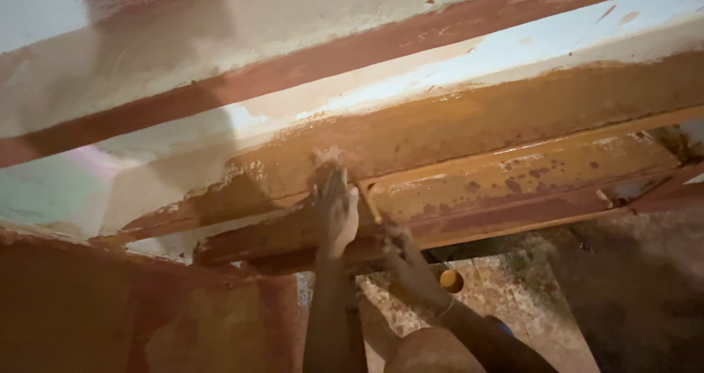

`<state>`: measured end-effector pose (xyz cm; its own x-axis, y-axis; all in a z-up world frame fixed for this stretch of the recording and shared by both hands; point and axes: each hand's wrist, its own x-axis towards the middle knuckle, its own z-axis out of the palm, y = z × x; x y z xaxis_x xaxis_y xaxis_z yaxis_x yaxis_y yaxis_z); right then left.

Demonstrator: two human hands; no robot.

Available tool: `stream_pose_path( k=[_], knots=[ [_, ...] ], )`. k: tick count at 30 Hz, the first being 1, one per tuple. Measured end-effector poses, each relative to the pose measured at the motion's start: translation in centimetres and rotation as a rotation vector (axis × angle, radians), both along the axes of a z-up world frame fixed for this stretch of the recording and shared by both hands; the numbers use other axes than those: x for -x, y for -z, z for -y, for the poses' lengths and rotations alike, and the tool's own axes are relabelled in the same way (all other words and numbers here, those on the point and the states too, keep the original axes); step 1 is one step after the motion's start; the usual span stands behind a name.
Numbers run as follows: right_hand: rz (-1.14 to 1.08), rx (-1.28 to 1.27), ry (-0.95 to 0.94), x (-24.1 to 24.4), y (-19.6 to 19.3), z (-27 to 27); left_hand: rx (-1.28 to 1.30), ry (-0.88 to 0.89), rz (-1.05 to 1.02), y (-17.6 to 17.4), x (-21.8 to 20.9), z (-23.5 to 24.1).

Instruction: The person paints a wooden beam with a brush, applying a light brown coat over a white base. The person uses the left hand to steady the beam while the right hand applies paint in long strokes.

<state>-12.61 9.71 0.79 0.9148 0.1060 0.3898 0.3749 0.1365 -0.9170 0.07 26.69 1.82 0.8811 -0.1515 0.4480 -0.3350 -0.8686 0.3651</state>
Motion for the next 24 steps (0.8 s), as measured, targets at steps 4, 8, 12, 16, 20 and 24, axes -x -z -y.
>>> stream_pose_path(
  k=[4,8,12,16,20,24],
  knots=[
    [-0.593,-0.284,-0.224,0.6,-0.3,-1.1,0.154,0.043,0.034,-0.5,0.4,-0.6],
    [-0.601,-0.122,-0.122,-0.4,0.9,0.9,0.135,0.030,0.022,-0.9,0.4,-0.8],
    [-0.228,-0.248,0.027,-1.9,2.1,6.4,0.094,0.048,0.079,-0.5,0.5,-0.6],
    [-0.406,-0.299,0.248,-0.1,2.2,13.2,0.141,0.054,0.041,0.1,0.5,-0.3],
    [-0.394,-0.283,0.551,1.2,1.1,17.5,0.162,0.067,0.015,0.6,0.3,-0.3],
    [-0.329,-0.495,0.641,1.1,0.6,18.7,0.147,0.062,0.020,0.5,0.0,-0.2]
  ],
)
